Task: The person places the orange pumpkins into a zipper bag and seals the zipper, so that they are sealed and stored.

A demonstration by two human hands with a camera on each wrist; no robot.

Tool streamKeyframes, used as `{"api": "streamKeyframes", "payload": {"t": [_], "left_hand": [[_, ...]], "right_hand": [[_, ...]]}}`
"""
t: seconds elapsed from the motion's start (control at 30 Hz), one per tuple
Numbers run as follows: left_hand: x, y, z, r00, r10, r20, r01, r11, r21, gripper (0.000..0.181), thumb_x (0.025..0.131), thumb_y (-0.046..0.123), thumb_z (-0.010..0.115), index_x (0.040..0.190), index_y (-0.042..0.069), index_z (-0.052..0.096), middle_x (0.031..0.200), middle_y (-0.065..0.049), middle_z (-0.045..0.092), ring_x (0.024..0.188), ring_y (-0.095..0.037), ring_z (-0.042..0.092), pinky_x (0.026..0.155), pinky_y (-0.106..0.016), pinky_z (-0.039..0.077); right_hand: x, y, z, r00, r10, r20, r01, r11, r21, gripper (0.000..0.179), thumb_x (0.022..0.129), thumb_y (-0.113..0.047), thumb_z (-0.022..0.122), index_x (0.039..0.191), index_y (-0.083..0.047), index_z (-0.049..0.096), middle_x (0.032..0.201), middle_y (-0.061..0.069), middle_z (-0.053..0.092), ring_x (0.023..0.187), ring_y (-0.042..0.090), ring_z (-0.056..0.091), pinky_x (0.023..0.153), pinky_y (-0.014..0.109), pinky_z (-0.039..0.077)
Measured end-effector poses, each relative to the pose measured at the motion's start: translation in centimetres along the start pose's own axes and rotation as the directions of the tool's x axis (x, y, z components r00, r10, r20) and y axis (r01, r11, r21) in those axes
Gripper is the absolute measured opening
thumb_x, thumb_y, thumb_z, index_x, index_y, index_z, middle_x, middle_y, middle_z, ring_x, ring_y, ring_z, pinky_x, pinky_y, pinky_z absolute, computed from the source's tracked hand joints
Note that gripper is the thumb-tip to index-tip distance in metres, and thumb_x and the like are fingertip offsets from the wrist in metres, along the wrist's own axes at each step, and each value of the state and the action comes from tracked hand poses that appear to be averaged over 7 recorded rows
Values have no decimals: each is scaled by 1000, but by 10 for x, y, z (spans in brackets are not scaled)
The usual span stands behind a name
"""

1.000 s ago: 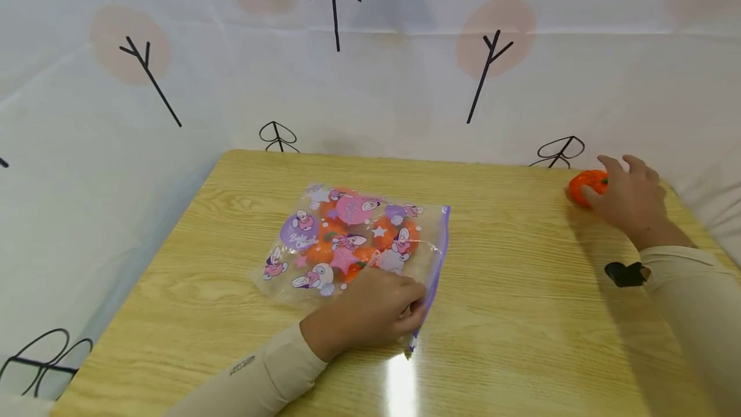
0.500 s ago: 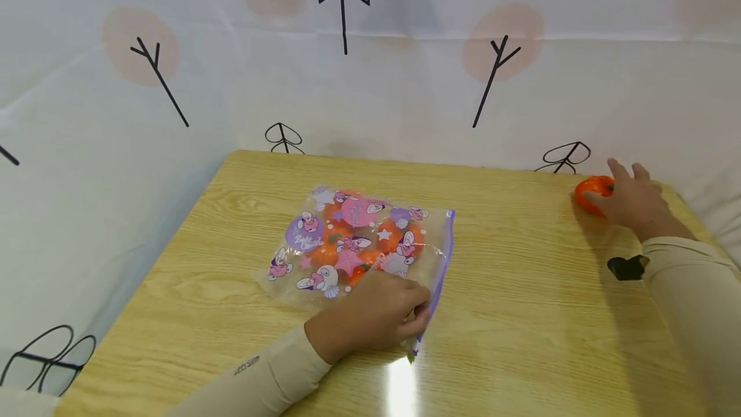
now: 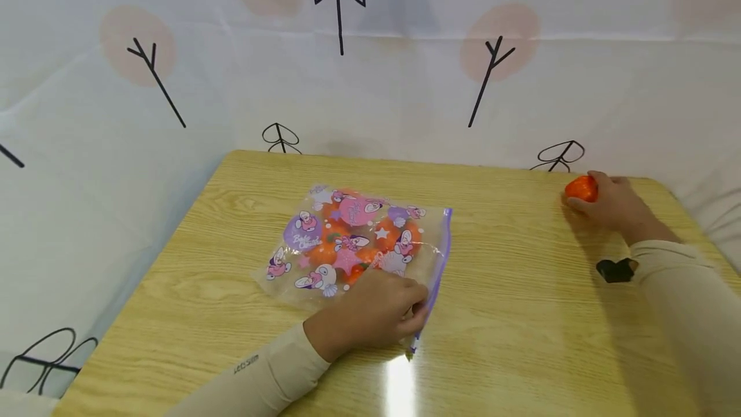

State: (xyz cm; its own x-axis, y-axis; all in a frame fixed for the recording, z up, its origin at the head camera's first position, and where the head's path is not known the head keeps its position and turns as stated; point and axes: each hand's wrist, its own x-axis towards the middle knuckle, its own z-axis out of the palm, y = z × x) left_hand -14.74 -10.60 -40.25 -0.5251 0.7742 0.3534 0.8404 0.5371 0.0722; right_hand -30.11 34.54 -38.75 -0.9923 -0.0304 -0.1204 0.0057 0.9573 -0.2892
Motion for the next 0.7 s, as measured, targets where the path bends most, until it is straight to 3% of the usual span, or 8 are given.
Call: {"api": "streamKeyframes", "payload": {"t": [0.3,0.7], "left_hand": [[0,0,2,1000,13,-25,-13,1000,6,25,93,28,60,70,24,51,61,16,46,52,2,36,48,-14,23],[-1,1,1,1000,-1,5,1,1000,0,24,94,29,58,72,24,52,61,16,45,52,2,36,48,-14,24]], "right_hand": [[-9,-14,10,999,-8,-38,9,1000,28,85,100,-46,49,153,8,10,140,54,15,111,68,38,92,76,37],[-28,-48,19,996,-81,-48,85,993,77,82,99,-45,53,155,4,17,146,49,18,119,66,37,94,75,37]]}}
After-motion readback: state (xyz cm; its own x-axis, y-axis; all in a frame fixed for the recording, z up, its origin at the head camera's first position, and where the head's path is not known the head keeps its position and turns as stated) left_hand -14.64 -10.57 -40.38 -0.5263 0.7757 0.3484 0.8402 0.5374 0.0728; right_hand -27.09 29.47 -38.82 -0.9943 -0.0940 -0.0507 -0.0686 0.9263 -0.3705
